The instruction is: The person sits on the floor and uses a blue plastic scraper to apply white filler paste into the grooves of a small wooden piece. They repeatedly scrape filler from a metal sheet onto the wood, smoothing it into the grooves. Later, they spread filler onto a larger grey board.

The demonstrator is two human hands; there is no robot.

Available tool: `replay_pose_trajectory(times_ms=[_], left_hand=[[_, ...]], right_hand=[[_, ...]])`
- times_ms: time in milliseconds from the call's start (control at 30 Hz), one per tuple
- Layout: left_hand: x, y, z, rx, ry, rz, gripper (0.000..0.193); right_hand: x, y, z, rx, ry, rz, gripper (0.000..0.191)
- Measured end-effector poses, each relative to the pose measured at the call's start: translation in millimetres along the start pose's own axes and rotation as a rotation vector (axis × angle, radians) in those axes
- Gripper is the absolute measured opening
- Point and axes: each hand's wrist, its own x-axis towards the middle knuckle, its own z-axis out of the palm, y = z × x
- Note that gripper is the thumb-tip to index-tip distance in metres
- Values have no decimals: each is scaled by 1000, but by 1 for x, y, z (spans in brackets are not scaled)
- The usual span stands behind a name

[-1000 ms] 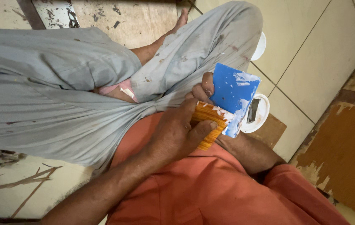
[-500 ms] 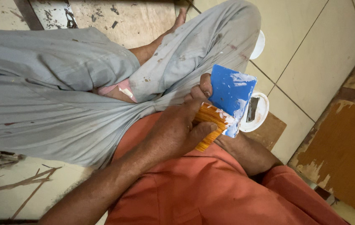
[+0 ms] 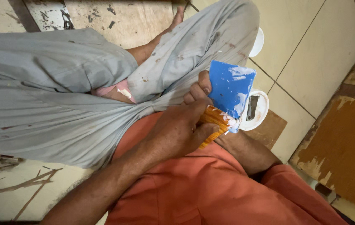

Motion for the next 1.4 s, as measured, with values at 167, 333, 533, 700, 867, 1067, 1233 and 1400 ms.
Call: replay_pose_trajectory(times_ms=[167, 333, 533, 700, 867, 1067, 1233, 1400], left_hand=[[-1, -3, 3, 59, 16, 36, 37], [-2, -7, 6, 79, 5, 25, 36], [-2, -13, 10, 103, 19, 60, 34], [-6, -7, 24, 150, 9, 119, 16], [-22, 6, 22, -31, -35, 309, 21], [-24, 12, -6, -330, 61, 46, 24], [-6, 15, -5, -536, 301, -142, 32], [-1, 17, -1, -167, 260, -196, 34]], right_hand=[[4, 3, 4, 48, 21, 8, 17], [-2, 6, 14, 34, 81, -36, 19], [-3, 5, 3, 18, 42, -47, 18], [16, 24, -10, 224, -214, 11, 15], [29, 26, -3, 331, -330, 2, 20], [33, 18, 11, 378, -341, -57, 13], [11, 18, 19, 156, -74, -76, 12], [3, 11, 16, 83, -44, -98, 12]])
